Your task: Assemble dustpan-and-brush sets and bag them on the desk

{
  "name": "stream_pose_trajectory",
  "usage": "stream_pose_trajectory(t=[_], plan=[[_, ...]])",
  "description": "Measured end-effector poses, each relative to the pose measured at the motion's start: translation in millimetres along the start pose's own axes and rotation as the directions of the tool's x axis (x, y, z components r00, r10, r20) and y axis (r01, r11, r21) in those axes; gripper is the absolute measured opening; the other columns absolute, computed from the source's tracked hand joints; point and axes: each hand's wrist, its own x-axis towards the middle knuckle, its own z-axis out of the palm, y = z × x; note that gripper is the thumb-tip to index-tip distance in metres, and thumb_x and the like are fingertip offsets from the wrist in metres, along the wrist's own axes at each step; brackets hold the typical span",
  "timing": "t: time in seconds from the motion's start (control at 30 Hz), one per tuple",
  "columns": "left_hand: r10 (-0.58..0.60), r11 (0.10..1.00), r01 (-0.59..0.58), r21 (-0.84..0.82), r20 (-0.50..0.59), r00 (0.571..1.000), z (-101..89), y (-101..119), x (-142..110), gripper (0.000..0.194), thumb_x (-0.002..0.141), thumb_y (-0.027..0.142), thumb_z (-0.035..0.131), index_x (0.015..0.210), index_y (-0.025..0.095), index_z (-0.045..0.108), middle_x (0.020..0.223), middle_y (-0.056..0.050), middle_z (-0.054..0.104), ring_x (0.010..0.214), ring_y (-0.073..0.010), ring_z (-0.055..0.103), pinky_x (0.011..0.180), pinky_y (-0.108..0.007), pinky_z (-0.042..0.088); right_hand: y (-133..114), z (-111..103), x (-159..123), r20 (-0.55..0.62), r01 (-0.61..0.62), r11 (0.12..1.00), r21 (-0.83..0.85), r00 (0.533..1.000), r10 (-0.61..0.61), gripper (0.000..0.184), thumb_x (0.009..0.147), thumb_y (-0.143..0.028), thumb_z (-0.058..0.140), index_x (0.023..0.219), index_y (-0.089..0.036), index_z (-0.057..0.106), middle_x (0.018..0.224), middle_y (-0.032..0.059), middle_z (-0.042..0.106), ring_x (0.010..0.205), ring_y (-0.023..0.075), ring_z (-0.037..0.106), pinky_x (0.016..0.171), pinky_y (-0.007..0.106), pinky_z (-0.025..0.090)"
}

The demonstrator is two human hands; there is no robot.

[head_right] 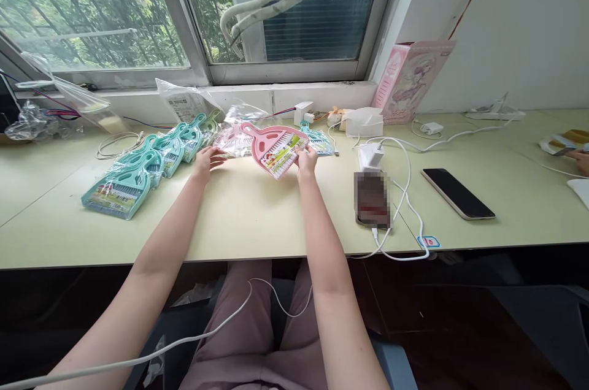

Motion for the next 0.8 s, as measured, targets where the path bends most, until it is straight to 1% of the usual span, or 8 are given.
stream_pose_trajectory(t=[0.17, 0.23, 0.3, 0.4, 0.5, 0.57, 0.63, 0.8], plan=[[0.014, 0.972, -0.125, -0.198, -0.482, 0.876, -22.1, 3.5, 15.1, 0.025, 0.094, 0.034, 0.042, 0.085, 0.016, 0.057, 0.083, -0.006, 0.071, 0.053, -0.0090, 0.060, 0.054, -0.020, 0.047, -0.6, -3.4, 0.8, -0.060, -0.031, 0.993, 0.115, 0.997, 0.038, 0.019, 0.076, -0.003, 0.058, 0.090, -0.015, 0.060, 0.079, -0.0013, 0.066, 0.067, 0.0084, 0.063, 0.063, 0.019, 0.056], [-0.027, 0.959, -0.134, -0.248, -0.555, 0.831, -25.9, 4.2, 17.7, 0.040, 0.099, 0.039, 0.028, 0.091, 0.016, 0.059, 0.083, -0.007, 0.071, 0.053, -0.0092, 0.060, 0.052, -0.020, 0.046, -0.5, -4.5, 1.4, -0.057, -0.042, 0.990, 0.138, 0.997, 0.050, 0.019, 0.077, -0.003, 0.058, 0.091, -0.016, 0.060, 0.079, -0.0015, 0.066, 0.068, 0.0081, 0.063, 0.062, 0.018, 0.056], [-0.060, 0.955, -0.084, -0.283, -0.463, 0.884, -23.4, 4.3, 16.2, 0.061, 0.100, 0.051, 0.014, 0.093, 0.015, 0.063, 0.083, -0.010, 0.072, 0.056, -0.0115, 0.063, 0.054, -0.022, 0.048, 0.0, -4.8, 1.7, -0.046, -0.042, 0.988, 0.148, 0.998, 0.050, 0.021, 0.077, -0.003, 0.058, 0.093, -0.016, 0.060, 0.079, -0.0015, 0.066, 0.069, 0.0083, 0.064, 0.064, 0.018, 0.056], [-0.078, 0.979, 0.074, -0.190, -0.016, 0.997, -4.1, 5.1, 4.5, 0.083, 0.092, 0.071, 0.010, 0.091, 0.013, 0.068, 0.086, -0.015, 0.073, 0.067, -0.0182, 0.068, 0.060, -0.028, 0.052, 1.5, -3.1, 0.8, -0.028, -0.030, 0.988, 0.152, 0.999, 0.034, 0.022, 0.079, -0.004, 0.057, 0.096, -0.017, 0.059, 0.081, -0.0016, 0.067, 0.071, 0.0086, 0.066, 0.067, 0.019, 0.057], [-0.142, 0.989, 0.147, 0.025, 0.466, 0.873, 29.6, 6.5, -17.7, 0.083, 0.082, 0.083, 0.026, 0.101, 0.014, 0.069, 0.094, -0.016, 0.074, 0.079, -0.0254, 0.071, 0.066, -0.033, 0.055, 4.0, 1.0, -2.0, 0.003, -0.039, 0.989, 0.140, 0.999, 0.039, 0.020, 0.082, -0.004, 0.054, 0.097, -0.018, 0.057, 0.081, -0.0020, 0.067, 0.068, 0.0074, 0.065, 0.065, 0.018, 0.056], [-0.143, 0.989, 0.124, 0.074, 0.623, 0.769, 52.6, 5.8, -33.9, 0.075, 0.080, 0.080, 0.041, 0.113, 0.018, 0.066, 0.102, -0.014, 0.073, 0.089, -0.0277, 0.071, 0.074, -0.036, 0.056, 6.6, 4.4, -4.5, 0.048, -0.056, 0.994, 0.089, 0.998, 0.051, 0.019, 0.083, -0.005, 0.054, 0.096, -0.018, 0.057, 0.079, -0.0026, 0.066, 0.064, 0.0070, 0.063, 0.063, 0.017, 0.055], [-0.096, 0.995, 0.079, 0.054, 0.621, 0.778, 69.5, 2.8, -45.4, 0.065, 0.079, 0.069, 0.058, 0.118, 0.018, 0.062, 0.106, -0.013, 0.073, 0.093, -0.0274, 0.070, 0.079, -0.039, 0.056, 10.2, 8.0, -6.5, 0.112, -0.063, 0.998, 0.020, 0.992, 0.060, 0.015, 0.084, -0.007, 0.053, 0.095, -0.018, 0.056, 0.077, -0.0024, 0.066, 0.063, 0.0079, 0.063, 0.062, 0.018, 0.054], [-0.094, 0.994, 0.107, -0.021, 0.339, 0.936, 73.7, -8.5, -37.0, 0.053, 0.078, 0.056, 0.066, 0.113, 0.017, 0.063, 0.098, -0.009, 0.073, 0.089, -0.0252, 0.069, 0.077, -0.038, 0.057, 20.7, 11.1, -2.8, 0.207, 0.108, 0.950, -0.294, 0.977, -0.047, 0.017, 0.091, -0.016, 0.040, 0.090, -0.017, 0.057, 0.081, 0.0031, 0.069, 0.072, 0.0134, 0.065, 0.068, 0.026, 0.055]])
